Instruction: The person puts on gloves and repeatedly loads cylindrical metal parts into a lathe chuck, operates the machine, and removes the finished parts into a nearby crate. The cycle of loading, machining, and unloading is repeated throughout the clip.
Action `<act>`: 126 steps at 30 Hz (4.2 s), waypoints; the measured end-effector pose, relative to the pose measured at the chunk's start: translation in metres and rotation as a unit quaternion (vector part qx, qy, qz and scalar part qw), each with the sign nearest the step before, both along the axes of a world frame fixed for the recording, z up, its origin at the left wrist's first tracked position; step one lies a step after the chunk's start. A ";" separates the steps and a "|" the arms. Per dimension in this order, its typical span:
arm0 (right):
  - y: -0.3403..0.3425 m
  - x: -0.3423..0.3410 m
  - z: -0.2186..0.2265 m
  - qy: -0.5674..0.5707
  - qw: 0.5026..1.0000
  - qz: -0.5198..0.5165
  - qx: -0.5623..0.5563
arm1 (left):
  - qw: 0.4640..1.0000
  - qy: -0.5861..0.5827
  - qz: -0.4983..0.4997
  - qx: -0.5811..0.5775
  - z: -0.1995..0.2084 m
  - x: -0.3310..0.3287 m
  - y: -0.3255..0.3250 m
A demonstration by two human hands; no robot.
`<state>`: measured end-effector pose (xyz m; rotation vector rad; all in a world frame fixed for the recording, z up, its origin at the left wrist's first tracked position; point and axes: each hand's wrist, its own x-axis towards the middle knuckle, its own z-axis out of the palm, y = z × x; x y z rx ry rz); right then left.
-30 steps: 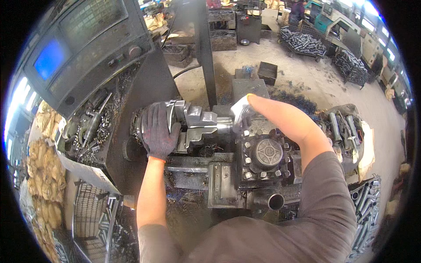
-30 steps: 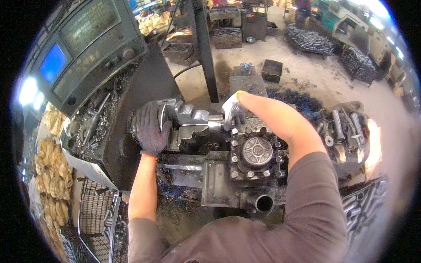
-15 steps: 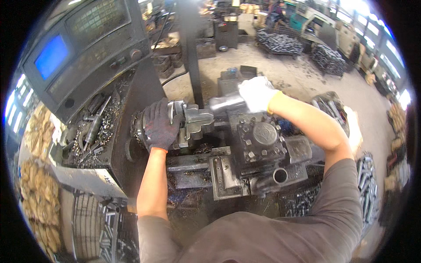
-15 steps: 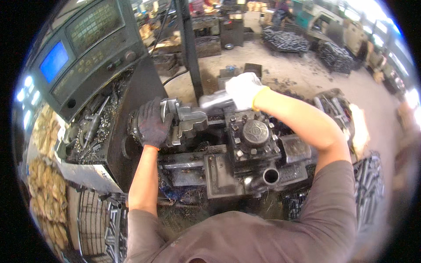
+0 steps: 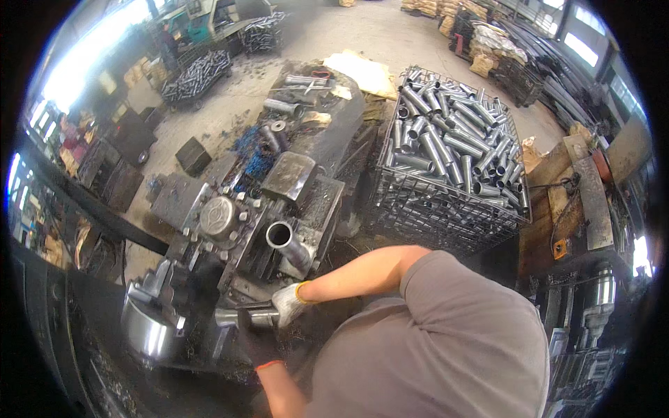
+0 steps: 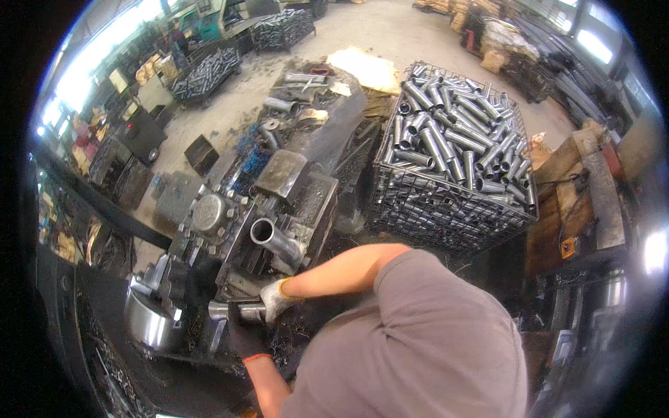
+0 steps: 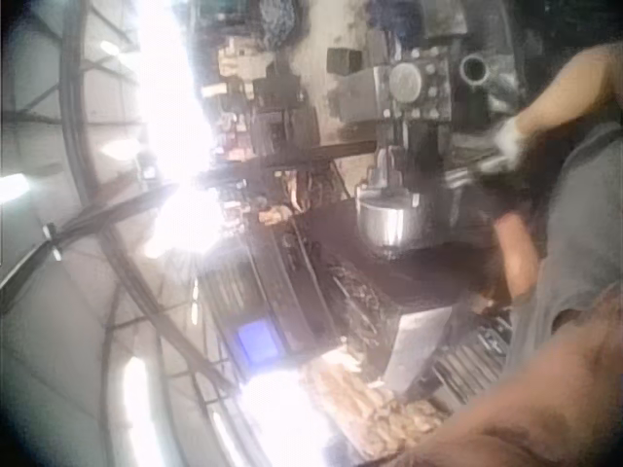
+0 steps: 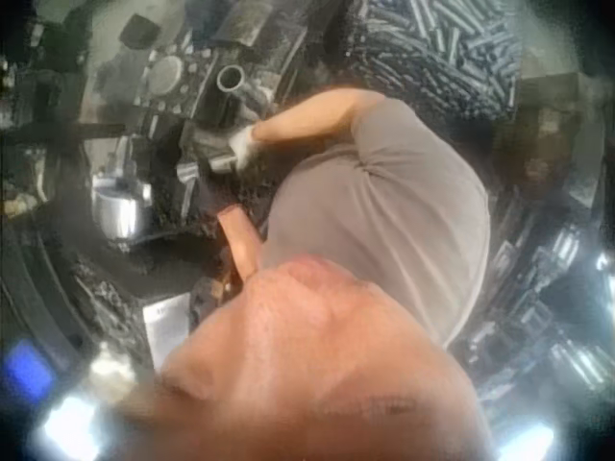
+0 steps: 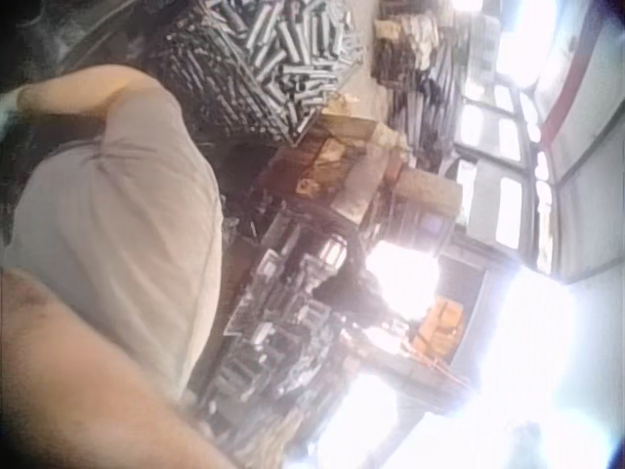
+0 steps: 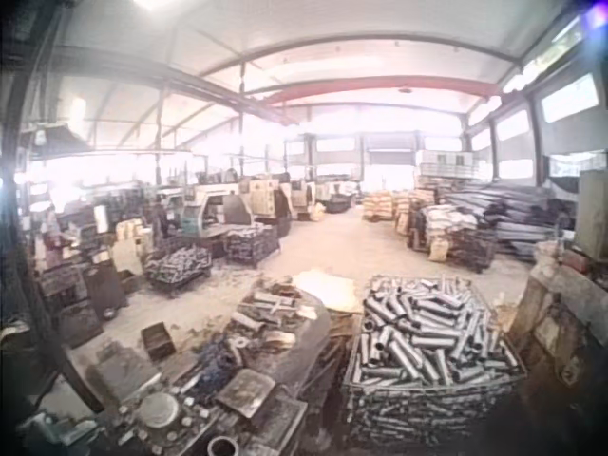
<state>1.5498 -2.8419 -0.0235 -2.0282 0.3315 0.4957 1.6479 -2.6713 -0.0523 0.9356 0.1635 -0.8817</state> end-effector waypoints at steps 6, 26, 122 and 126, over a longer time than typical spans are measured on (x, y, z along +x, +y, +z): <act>-0.052 -0.087 -0.010 -0.065 0.997 -0.024 -0.025 | 0.998 -0.016 -0.039 -0.049 -0.051 0.022 0.023; -0.311 -0.303 0.119 -0.043 0.794 -0.370 -0.481 | 0.983 0.046 0.138 0.110 -0.012 -0.009 0.016; -0.112 -0.001 0.122 -0.282 0.953 0.111 0.009 | 0.402 -0.455 0.099 0.788 0.289 0.313 0.040; -0.111 0.001 0.108 -0.193 0.973 0.104 0.068 | 0.356 -0.634 0.264 0.634 0.257 0.243 0.021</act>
